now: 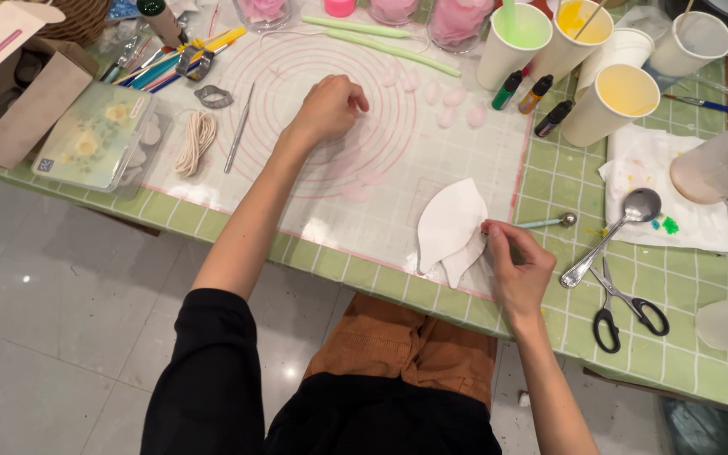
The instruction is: The recorder is shaping and assembling small wax pieces to create decorative candle petals.
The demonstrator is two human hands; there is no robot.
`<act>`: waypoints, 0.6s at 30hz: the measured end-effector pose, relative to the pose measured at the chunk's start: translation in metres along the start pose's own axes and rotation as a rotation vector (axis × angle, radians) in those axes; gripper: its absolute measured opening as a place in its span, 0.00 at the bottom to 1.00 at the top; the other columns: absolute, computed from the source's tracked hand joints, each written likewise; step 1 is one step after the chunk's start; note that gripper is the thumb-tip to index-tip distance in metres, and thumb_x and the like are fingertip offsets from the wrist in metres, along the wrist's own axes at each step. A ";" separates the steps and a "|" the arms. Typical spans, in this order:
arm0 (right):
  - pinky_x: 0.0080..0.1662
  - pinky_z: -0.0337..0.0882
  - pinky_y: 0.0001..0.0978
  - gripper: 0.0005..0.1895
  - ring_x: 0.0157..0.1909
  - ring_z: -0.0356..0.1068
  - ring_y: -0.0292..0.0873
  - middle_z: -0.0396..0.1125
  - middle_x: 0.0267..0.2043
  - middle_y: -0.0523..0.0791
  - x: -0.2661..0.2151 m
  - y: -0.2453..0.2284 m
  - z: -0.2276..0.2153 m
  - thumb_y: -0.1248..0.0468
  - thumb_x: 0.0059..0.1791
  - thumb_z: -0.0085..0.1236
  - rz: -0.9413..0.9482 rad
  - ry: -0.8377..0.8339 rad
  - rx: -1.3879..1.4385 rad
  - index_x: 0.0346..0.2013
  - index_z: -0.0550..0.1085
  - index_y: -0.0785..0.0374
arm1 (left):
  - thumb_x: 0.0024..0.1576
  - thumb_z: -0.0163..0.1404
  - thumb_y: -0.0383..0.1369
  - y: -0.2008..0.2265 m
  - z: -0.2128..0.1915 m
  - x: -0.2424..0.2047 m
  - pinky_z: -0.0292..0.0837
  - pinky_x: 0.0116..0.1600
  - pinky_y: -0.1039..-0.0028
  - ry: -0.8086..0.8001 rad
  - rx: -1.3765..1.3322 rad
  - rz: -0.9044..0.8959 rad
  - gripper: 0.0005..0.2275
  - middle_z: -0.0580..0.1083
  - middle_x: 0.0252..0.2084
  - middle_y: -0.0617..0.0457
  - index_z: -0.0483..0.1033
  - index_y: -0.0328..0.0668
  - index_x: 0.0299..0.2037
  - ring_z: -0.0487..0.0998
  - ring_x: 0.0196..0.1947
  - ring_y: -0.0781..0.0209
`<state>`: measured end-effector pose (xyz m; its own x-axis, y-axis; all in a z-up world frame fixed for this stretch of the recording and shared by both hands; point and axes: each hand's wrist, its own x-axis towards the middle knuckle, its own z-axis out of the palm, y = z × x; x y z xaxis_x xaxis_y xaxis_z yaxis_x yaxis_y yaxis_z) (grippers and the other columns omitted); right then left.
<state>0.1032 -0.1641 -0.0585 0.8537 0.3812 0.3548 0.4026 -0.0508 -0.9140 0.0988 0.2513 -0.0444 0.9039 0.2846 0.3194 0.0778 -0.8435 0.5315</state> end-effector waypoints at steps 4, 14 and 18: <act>0.52 0.73 0.24 0.08 0.46 0.75 0.36 0.76 0.44 0.47 0.001 0.004 -0.001 0.71 0.56 0.56 0.018 0.006 0.056 0.47 0.79 0.73 | 0.48 0.52 0.20 -0.006 -0.014 -0.007 0.72 0.50 0.58 0.040 0.063 -0.067 0.09 0.79 0.34 0.46 0.84 0.41 0.34 0.77 0.44 0.46; 0.52 0.73 0.25 0.08 0.47 0.74 0.36 0.76 0.44 0.48 0.002 0.006 -0.001 0.70 0.57 0.56 0.012 -0.013 0.024 0.47 0.78 0.73 | 0.46 0.58 0.22 0.080 -0.007 -0.077 0.70 0.51 0.64 -0.147 -0.094 0.201 0.09 0.76 0.39 0.47 0.83 0.41 0.36 0.74 0.46 0.48; 0.53 0.74 0.25 0.08 0.47 0.74 0.37 0.76 0.44 0.48 0.001 0.009 -0.002 0.70 0.57 0.56 0.020 -0.008 0.079 0.47 0.78 0.72 | 0.52 0.55 0.23 0.099 -0.005 -0.087 0.62 0.51 0.62 -0.145 0.048 0.304 0.05 0.73 0.39 0.50 0.82 0.40 0.37 0.72 0.46 0.51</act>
<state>0.1086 -0.1659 -0.0660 0.8585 0.3879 0.3354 0.3582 0.0144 -0.9335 0.0259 0.1451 -0.0158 0.9388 -0.0477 0.3412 -0.1878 -0.9011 0.3909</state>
